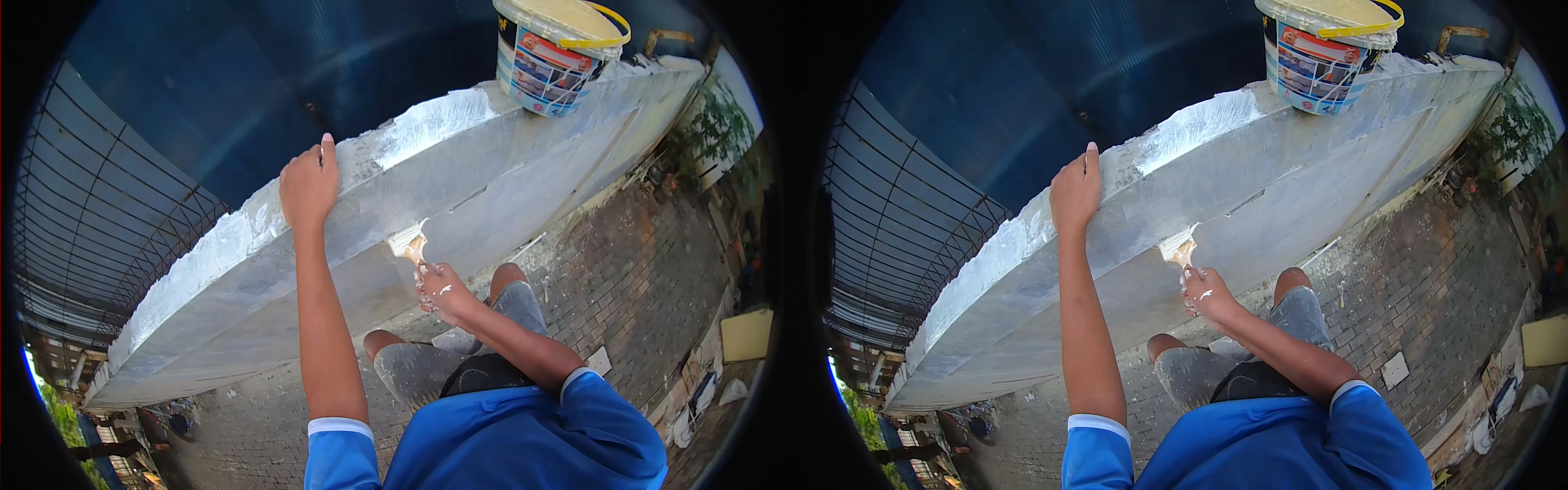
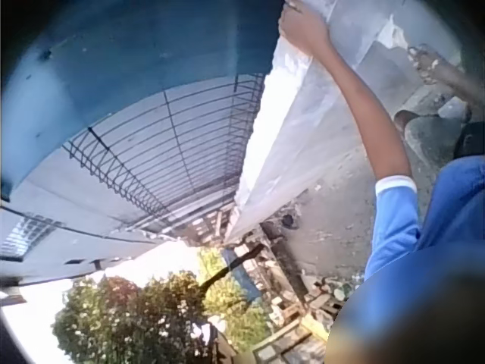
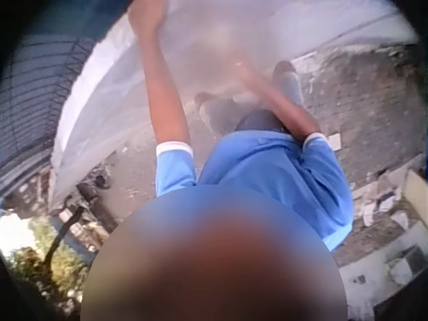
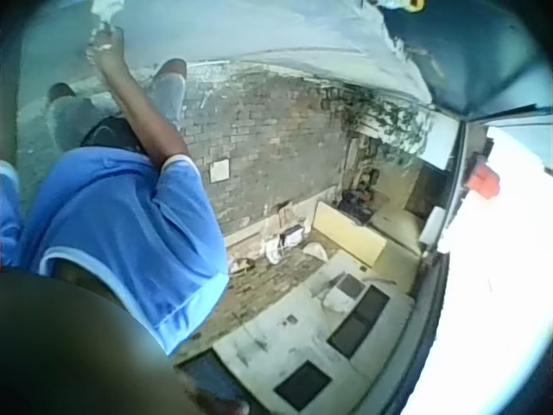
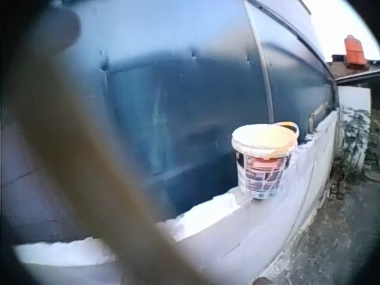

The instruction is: The person paints a concrete wall with white paint using a brush, dipping the brush into a paint bucket and applying the paint to the wall in strokes.

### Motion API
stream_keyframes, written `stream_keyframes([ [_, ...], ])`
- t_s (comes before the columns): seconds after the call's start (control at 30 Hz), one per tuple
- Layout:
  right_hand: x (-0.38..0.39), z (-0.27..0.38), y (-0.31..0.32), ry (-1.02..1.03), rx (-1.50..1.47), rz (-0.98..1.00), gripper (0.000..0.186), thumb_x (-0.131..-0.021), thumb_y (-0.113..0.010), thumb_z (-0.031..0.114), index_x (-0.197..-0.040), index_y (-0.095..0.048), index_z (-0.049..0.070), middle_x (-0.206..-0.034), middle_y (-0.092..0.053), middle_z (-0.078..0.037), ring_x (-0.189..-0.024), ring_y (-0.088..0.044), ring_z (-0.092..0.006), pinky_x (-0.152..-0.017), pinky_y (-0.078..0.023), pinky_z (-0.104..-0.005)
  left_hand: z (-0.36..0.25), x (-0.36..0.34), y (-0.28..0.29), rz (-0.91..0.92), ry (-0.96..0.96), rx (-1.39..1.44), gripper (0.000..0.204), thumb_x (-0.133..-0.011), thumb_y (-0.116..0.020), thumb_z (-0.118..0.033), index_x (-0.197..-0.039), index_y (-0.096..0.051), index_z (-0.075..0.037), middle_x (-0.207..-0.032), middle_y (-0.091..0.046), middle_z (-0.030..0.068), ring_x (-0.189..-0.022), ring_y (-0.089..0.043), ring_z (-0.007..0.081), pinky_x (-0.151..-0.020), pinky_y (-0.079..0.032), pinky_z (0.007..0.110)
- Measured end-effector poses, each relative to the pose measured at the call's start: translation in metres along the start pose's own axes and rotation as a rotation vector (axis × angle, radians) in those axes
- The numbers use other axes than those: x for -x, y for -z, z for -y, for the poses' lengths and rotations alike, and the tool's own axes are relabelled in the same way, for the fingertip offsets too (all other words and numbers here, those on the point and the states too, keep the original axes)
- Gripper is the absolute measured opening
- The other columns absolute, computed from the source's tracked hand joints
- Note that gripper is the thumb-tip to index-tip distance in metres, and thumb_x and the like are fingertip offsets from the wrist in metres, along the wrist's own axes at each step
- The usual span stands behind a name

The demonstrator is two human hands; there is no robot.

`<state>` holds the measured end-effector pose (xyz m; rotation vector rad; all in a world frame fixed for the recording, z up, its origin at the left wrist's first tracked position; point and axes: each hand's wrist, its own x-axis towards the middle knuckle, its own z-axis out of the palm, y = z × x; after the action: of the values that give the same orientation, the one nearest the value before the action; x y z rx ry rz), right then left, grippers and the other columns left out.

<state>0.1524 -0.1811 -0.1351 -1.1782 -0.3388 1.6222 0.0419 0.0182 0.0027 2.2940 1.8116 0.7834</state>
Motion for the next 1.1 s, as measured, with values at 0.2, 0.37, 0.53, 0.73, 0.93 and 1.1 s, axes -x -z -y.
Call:
stream_keyframes([
  [0.2,0.021,0.035,-0.018,0.058,0.023,0.074,0.029,-0.106,-0.042,0.026,-0.085,-0.049,0.007,-0.068,-0.045,0.000,-0.052,-0.037,-0.0092,-0.047,-0.032,-0.0290,0.002,0.002,-0.001,0.009,0.038,0.007,0.059,-0.101,-0.034,-0.048,-0.112,-0.071,-0.003,-0.107,-0.070,0.0200,-0.107,-0.061,0.0377,-0.101,-0.041,0.046],
  [0.37,0.036,0.050,-0.022,0.150,0.187,0.123,0.033,-0.106,-0.044,0.031,-0.085,-0.052,0.006,-0.065,-0.044,0.000,-0.050,-0.036,-0.0082,-0.046,-0.032,-0.0271,0.004,0.001,-0.002,-0.022,0.022,-0.002,0.059,-0.101,-0.034,-0.048,-0.113,-0.071,-0.004,-0.108,-0.070,0.0202,-0.108,-0.060,0.0375,-0.101,-0.041,0.047],
  [0.53,-0.004,-0.017,0.023,0.170,0.236,0.028,0.035,-0.105,-0.044,0.034,-0.085,-0.052,0.006,-0.062,-0.043,0.001,-0.047,-0.035,-0.0082,-0.044,-0.031,-0.0273,0.000,0.002,-0.001,-0.017,0.021,0.004,0.059,-0.101,-0.033,-0.047,-0.113,-0.071,-0.004,-0.109,-0.069,0.0206,-0.110,-0.060,0.0368,-0.103,-0.041,0.046],
  [0.73,-0.015,-0.034,0.028,-0.048,0.083,0.013,0.035,-0.106,-0.043,0.033,-0.081,-0.049,0.008,-0.063,-0.042,0.001,-0.048,-0.036,-0.0091,-0.045,-0.032,-0.0283,0.001,0.003,-0.001,-0.021,0.019,0.000,0.059,-0.101,-0.033,-0.047,-0.113,-0.071,-0.004,-0.110,-0.069,0.0203,-0.109,-0.060,0.0367,-0.104,-0.040,0.046],
  [0.93,0.012,0.031,-0.014,0.021,0.096,0.026,0.034,-0.106,-0.044,0.031,-0.084,-0.051,0.006,-0.065,-0.043,0.001,-0.051,-0.036,-0.0085,-0.047,-0.032,-0.0280,-0.001,0.006,0.000,0.014,0.011,0.002,0.059,-0.101,-0.033,-0.047,-0.111,-0.072,-0.003,-0.109,-0.069,0.0211,-0.108,-0.061,0.0370,-0.103,-0.040,0.046],
  [1.1,0.034,0.056,-0.024,0.142,0.188,0.109,0.035,-0.106,-0.044,0.031,-0.086,-0.055,0.004,-0.065,-0.045,0.002,-0.053,-0.038,-0.0075,-0.047,-0.033,-0.0274,0.003,0.000,-0.001,0.012,0.005,-0.003,0.062,-0.101,-0.030,-0.051,-0.116,-0.070,-0.006,-0.115,-0.067,0.0232,-0.111,-0.061,0.0403,-0.101,-0.043,0.046],
])
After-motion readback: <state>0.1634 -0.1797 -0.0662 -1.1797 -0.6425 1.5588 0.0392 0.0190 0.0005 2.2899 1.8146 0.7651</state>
